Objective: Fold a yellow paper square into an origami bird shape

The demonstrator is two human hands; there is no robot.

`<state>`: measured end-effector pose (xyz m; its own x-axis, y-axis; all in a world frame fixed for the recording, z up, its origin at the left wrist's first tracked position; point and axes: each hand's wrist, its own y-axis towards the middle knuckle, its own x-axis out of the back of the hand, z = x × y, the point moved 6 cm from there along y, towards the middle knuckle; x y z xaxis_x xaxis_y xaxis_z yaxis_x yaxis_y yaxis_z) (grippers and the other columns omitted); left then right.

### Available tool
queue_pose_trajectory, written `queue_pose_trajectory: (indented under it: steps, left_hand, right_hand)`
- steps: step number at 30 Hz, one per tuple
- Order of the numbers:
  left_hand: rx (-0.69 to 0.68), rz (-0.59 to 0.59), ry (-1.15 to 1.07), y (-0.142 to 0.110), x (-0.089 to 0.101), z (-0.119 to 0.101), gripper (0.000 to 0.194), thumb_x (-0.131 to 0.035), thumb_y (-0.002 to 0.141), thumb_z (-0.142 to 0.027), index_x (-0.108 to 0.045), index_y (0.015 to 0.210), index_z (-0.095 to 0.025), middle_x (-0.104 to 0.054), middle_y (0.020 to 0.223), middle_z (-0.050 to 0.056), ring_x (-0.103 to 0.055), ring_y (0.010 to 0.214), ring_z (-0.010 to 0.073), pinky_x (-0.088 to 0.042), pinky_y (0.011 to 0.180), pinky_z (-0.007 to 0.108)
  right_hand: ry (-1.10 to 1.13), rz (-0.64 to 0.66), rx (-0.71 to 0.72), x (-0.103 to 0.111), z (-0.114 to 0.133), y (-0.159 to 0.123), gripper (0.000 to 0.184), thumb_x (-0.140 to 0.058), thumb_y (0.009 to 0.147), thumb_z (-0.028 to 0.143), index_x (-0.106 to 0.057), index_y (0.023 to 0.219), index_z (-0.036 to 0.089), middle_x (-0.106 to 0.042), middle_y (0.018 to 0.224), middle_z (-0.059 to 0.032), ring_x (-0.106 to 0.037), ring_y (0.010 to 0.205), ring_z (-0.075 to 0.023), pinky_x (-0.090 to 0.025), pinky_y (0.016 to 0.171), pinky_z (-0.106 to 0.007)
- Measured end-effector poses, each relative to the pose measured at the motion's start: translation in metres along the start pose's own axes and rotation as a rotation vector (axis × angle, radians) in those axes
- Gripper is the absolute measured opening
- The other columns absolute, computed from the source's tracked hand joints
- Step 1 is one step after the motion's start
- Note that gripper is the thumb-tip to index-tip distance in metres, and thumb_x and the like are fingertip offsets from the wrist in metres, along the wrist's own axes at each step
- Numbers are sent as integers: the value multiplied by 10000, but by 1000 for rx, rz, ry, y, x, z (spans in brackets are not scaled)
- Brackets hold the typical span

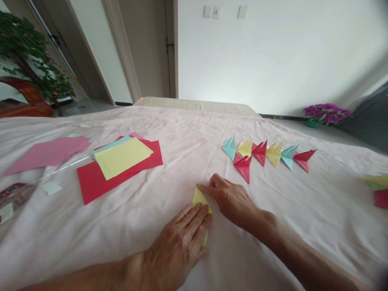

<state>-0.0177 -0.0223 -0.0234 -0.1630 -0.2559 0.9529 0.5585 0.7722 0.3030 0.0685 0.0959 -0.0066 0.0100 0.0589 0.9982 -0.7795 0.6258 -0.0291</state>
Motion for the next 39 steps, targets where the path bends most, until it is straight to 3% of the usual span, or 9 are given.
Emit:
queue_pose_trajectory:
  steps: [8,14,17,20,31,34,36,37,39]
  left_hand:
    - [16,89,-39,-4,3,-10,587,-468,931,-456,-407,1401,-109,-427,1471,141,-397,1350,294,-313,1130,426]
    - [30,78,-90,-5,9,-11,591,-523,903,-458,-434,1378,-117,-456,1449,148,-401,1351,277,-320,1129,418]
    - [39,71,-112,-7,10,-11,618,-525,899,-472,-412,1393,-118,-456,1448,153,-376,1366,269,-305,1139,427]
    - [52,70,-131,-9,9,-12,651,-495,904,-499,-373,1420,-121,-436,1462,156,-357,1378,266,-302,1142,431]
    - [36,32,-175,-24,19,-27,615,-494,915,-474,-384,1407,-121,-421,1472,155,-370,1369,266,-347,1115,412]
    - [69,51,-262,-13,27,-19,434,-541,919,-351,-486,1301,-154,-608,1282,109,-564,1190,222,-488,962,345]
    - [170,89,-287,-5,27,-7,152,-519,931,-204,-600,1058,-188,-700,923,14,-672,836,155,-544,743,267]
    - [192,85,-251,-2,27,-4,120,-497,930,-151,-612,932,-184,-677,827,2,-658,764,151,-540,700,261]
    - [176,4,-149,2,29,-2,159,-478,918,-82,-603,881,-172,-664,881,31,-644,848,169,-541,759,290]
  right_hand:
    - [8,0,-85,11,8,-1,351,-400,953,236,-600,1194,395,-542,937,-38,-564,763,-171,-289,578,-276]
    - [207,-1,-149,9,0,4,303,-406,969,387,-662,1131,390,-586,950,-8,-609,822,-156,-350,637,-264]
    - [196,-134,-224,7,2,4,247,-550,896,449,-677,1087,356,-611,939,-12,-576,892,-187,-367,719,-280]
    - [178,-199,-256,1,9,2,309,-648,832,450,-640,1103,302,-611,1000,-31,-533,948,-213,-355,782,-309]
    - [184,-270,-262,-8,10,5,263,-591,880,457,-571,1057,264,-607,991,-19,-507,946,-201,-311,815,-321]
    - [187,-280,-259,-8,10,4,258,-578,890,450,-565,1064,261,-603,1001,-22,-498,955,-201,-305,818,-322]
    - [188,-285,-261,-8,11,3,255,-578,890,444,-564,1067,261,-599,1004,-26,-493,958,-201,-302,819,-323]
    - [188,-287,-263,-8,11,2,254,-579,889,440,-564,1068,260,-597,1005,-28,-490,961,-202,-300,821,-324]
    - [188,-295,-268,-9,10,2,250,-581,889,435,-565,1066,259,-594,1008,-32,-486,970,-205,-298,828,-328]
